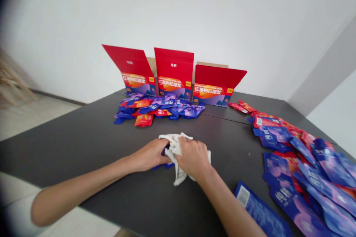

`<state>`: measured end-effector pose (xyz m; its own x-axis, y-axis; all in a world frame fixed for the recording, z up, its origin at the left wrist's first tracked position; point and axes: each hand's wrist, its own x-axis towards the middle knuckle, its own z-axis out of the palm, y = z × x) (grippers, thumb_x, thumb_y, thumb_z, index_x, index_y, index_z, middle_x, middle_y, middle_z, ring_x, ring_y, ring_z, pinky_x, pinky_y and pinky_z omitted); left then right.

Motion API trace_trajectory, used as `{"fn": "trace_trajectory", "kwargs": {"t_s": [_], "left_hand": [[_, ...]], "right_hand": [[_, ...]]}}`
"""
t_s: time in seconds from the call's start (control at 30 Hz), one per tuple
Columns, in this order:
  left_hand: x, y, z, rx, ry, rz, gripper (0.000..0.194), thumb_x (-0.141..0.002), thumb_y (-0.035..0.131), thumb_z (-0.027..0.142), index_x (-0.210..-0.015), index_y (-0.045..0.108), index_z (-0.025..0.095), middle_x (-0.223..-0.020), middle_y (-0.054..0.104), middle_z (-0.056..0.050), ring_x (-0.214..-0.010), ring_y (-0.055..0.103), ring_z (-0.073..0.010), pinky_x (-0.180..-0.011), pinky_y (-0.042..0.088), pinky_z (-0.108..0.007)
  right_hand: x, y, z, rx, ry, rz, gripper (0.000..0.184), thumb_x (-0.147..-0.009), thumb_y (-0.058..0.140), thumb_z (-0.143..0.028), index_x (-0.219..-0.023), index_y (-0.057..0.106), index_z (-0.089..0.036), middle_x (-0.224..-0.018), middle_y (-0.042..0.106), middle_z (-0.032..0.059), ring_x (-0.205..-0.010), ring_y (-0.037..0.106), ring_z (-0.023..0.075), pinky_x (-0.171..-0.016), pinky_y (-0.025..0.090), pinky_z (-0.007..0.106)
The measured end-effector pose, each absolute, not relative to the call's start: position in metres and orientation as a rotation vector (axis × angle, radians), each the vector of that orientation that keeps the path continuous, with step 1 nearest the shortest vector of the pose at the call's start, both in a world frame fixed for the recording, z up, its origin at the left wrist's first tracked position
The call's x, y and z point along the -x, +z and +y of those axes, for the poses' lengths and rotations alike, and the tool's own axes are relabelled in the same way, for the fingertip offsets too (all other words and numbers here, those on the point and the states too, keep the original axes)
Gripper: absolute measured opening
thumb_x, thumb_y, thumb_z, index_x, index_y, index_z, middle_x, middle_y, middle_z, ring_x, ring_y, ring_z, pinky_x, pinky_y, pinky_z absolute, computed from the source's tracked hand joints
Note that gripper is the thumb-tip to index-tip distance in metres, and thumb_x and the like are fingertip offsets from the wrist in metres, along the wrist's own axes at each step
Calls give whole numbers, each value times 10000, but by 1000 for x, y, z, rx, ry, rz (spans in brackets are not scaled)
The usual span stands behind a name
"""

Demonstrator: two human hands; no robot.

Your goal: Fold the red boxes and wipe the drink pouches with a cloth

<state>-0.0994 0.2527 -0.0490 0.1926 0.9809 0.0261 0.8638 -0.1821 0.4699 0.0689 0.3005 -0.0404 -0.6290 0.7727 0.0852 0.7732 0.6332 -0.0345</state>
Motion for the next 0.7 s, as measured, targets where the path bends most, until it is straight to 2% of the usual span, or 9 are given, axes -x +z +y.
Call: {"fn": "trace_trajectory", "kwargs": {"t_s": [0.13, 0.3, 0.43, 0.6, 0.7], "left_hand": [[100, -49, 253, -2122, 450, 1736, 417, -734, 601, 470, -1048, 497, 216, -912, 626, -32, -822, 601, -230, -637, 416, -261], [99, -49, 252, -2117, 468, 1750, 354, -731, 615, 426, -980, 518, 192, -957, 620, -51, -860, 597, -229, -680, 424, -265], [98, -49, 250, -2113, 465, 1743, 420, -731, 610, 459, -1053, 483, 222, -929, 620, -21, -858, 596, -225, -680, 420, -262], [99, -51, 251, -2122, 495, 1717, 377, -726, 623, 413, -1005, 492, 197, -960, 614, -41, -863, 594, -224, -684, 421, -259], [99, -51, 250, -2120, 470, 1744, 407, -737, 603, 449, -1046, 476, 216, -941, 614, -28, -852, 595, -221, -673, 414, -257]], "right_hand": [[-68, -39, 302, 1585, -33, -2617, 282, -830, 413, -372, -1029, 500, -192, -890, 643, 91, -828, 621, 232, -699, 404, 301], [-68, -40, 303, 1334, 21, -2748, 263, -796, 469, -362, -1017, 496, -221, -925, 642, 68, -854, 614, 224, -713, 404, 295], [-71, -41, 307, 1627, -70, -2619, 270, -815, 427, -344, -1024, 505, -192, -898, 643, 99, -832, 620, 241, -702, 403, 309], [-69, -41, 304, 1310, -1, -2751, 277, -790, 461, -379, -1015, 502, -222, -912, 645, 63, -839, 620, 236, -691, 405, 294], [-69, -40, 305, 1558, -32, -2652, 274, -818, 430, -370, -1023, 505, -204, -887, 645, 85, -825, 625, 239, -686, 405, 299]]}}
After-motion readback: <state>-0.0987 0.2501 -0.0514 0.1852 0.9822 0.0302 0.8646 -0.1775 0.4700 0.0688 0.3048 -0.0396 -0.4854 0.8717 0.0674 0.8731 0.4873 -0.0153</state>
